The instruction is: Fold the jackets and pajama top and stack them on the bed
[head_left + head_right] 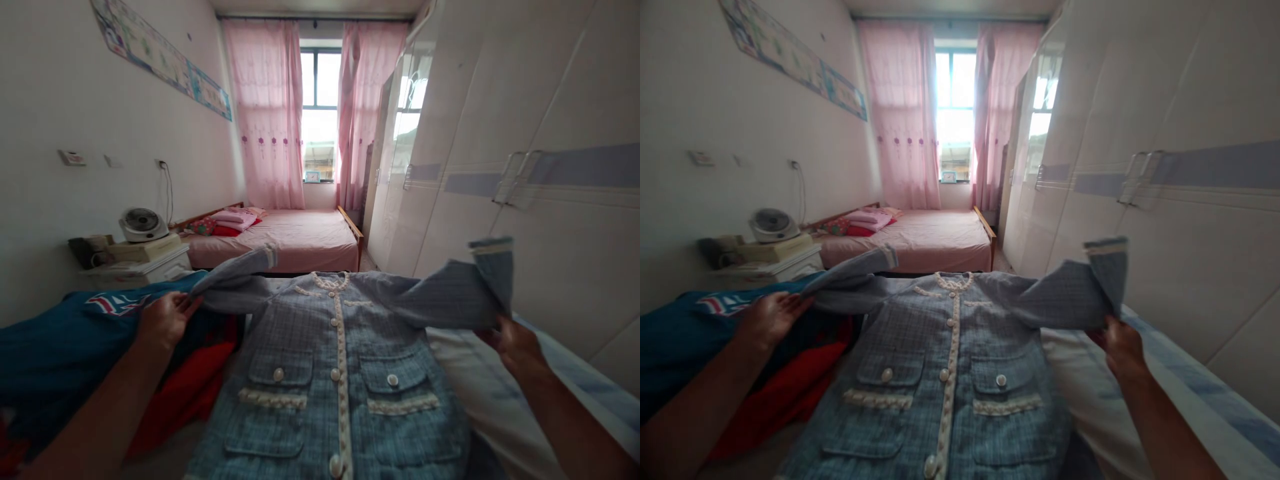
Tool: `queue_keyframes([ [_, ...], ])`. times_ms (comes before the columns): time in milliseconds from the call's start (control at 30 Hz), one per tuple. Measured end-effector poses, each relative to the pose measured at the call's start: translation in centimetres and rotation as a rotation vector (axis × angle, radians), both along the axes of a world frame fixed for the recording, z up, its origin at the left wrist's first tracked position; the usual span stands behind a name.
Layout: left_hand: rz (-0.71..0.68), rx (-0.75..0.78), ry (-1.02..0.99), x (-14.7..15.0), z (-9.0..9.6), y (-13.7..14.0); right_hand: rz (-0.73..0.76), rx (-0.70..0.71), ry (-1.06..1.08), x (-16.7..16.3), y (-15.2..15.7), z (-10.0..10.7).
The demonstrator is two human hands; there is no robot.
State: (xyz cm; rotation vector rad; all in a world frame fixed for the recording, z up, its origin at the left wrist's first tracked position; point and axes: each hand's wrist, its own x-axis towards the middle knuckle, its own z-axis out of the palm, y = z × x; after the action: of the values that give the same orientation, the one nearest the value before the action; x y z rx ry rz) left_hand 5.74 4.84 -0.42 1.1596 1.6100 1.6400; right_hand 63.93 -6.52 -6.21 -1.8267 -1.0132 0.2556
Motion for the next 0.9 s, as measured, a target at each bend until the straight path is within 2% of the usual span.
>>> queue_keyframes([
  [67, 0.054, 0.018, 0.006, -0.8, -1.8, -2.8, -0.071, -0.063, 0.112, 1.0, -2.3, -2.7],
  [133, -0.015, 0.007, 0.173, -0.9, -4.6, -6.3, -0.077, -0.141, 0.139, 0.6, -4.9, -5.6],
  [233, -0.408, -0.066, 0.569, -1.1, -9.2, -11.7, 0.063, -0.219, 0.091, -1.5, -8.5, -8.9],
  [267, -0.494, -0.086, 0.625, -1.3, -10.6, -13.2, 0.125, -0.239, 0.089, -2.3, -9.5, -9.6],
  [333, -0.554, -0.142, 0.688, -2.0, -12.8, -15.6, 0.199, -0.266, 0.127, -3.9, -11.0, -10.3],
  [400, -0.603, -0.194, 0.734, -2.8, -14.0, -17.0, 0.237, -0.271, 0.175, -5.3, -11.5, -10.2],
  [500, -0.792, -0.184, 0.790, -3.4, -14.1, -18.1, 0.364, -0.189, 0.244, -6.8, -11.2, -9.3],
  [567, -0.829, -0.143, 0.806, -3.3, -13.8, -18.4, 0.417, -0.119, 0.298, -7.9, -10.8, -8.5],
  [767, -0.591, -0.129, 0.705, -1.1, -13.2, -18.0, 0.311, -0.066, 0.524, -10.5, -10.0, -6.4],
  [833, -0.474, -0.172, 0.558, -0.1, -12.1, -17.7, 0.287, -0.042, 0.604, -10.7, -9.5, -5.2],
  [900, -0.388, -0.272, 0.339, 1.0, -10.6, -17.5, 0.214, 0.033, 0.574, -10.7, -8.9, -3.7],
])
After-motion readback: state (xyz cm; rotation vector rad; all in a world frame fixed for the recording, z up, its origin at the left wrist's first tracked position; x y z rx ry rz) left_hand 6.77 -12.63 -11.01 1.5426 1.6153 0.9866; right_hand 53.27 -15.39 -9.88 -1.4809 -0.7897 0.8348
